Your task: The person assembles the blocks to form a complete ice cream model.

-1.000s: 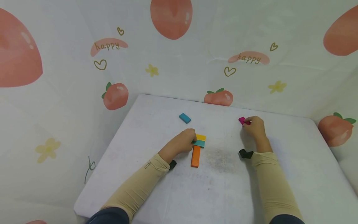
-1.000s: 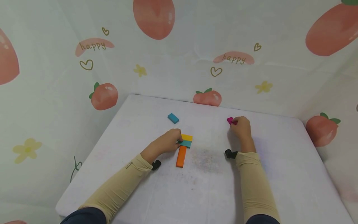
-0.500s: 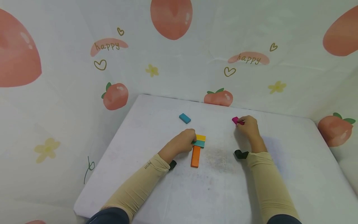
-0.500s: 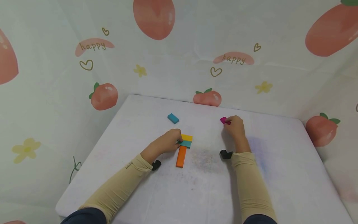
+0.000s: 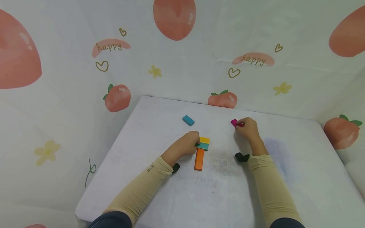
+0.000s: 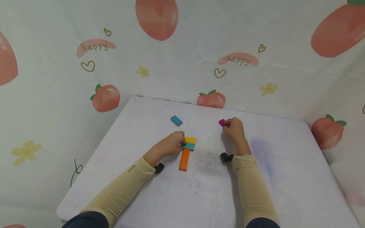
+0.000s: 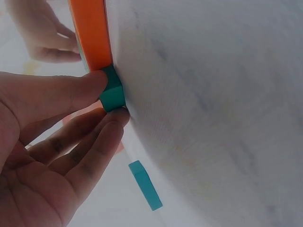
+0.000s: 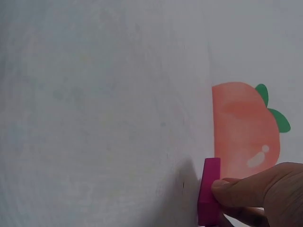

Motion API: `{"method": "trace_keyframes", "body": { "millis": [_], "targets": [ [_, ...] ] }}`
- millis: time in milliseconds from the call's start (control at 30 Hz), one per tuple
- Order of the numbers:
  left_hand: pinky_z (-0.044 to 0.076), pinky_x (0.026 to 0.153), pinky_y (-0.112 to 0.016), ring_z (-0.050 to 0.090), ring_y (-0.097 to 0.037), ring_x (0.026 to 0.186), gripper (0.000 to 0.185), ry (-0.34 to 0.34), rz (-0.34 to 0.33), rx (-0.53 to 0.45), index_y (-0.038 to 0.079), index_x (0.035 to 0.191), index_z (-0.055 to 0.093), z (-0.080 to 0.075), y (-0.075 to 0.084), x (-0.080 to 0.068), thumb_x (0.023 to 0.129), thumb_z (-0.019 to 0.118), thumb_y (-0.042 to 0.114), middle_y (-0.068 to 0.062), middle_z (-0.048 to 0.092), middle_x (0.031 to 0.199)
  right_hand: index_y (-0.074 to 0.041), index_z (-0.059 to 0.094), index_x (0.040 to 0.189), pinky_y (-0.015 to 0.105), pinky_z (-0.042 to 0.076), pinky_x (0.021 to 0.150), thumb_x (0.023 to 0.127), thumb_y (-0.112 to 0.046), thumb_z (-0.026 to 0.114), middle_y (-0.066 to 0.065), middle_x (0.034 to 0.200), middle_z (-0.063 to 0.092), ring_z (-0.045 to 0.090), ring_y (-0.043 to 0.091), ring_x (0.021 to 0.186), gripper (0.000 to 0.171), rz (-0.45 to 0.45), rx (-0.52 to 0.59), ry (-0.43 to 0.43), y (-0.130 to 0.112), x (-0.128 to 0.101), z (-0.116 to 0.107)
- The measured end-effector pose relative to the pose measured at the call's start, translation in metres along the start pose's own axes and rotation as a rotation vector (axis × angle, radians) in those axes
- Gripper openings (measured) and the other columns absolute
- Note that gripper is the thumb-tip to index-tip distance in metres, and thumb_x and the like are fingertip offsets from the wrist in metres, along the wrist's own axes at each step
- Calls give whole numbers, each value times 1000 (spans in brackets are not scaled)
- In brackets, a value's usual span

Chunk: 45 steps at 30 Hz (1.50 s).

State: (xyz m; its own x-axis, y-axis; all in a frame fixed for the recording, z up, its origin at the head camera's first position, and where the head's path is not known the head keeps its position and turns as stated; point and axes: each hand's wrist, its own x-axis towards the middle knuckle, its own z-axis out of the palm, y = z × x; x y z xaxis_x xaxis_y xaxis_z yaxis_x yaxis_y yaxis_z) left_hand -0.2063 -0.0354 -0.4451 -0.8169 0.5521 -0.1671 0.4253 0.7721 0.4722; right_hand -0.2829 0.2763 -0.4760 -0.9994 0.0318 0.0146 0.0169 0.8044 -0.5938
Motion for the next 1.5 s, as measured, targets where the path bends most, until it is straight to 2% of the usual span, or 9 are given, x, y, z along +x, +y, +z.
{"method": "trace_keyframes", "body": {
  "millis": [300,733,1000,1500],
  "targets": [
    [58,105,-35,68,-23,119,28,2,-9,2,-4,125,73,0,0,0,98,69,-2,-12,70,120,7,74,123,56,54,99,99,-8,66,32,125,66,57,40,110,29,12,28,-29,-12,-3,6],
    [59,104,-34,68,-22,116,27,2,-1,5,-4,123,75,0,0,0,97,69,-4,-12,70,118,6,74,124,58,53,105,100,-9,66,31,129,64,58,43,117,30,-24,57,-67,-27,-6,15],
    [60,100,-33,71,-25,116,26,33,57,10,-7,121,76,-1,-2,-2,95,69,-7,-14,70,116,5,73,127,57,54,106,102,-9,66,29,130,63,59,42,119,30,-24,68,-99,-33,-6,21],
    [59,103,-35,70,-23,116,26,17,30,10,-6,122,76,0,-1,1,96,70,-4,-13,70,116,3,76,124,56,54,107,100,-9,68,26,128,64,59,41,118,28,-51,88,-130,-49,-9,35]
  ]
}}
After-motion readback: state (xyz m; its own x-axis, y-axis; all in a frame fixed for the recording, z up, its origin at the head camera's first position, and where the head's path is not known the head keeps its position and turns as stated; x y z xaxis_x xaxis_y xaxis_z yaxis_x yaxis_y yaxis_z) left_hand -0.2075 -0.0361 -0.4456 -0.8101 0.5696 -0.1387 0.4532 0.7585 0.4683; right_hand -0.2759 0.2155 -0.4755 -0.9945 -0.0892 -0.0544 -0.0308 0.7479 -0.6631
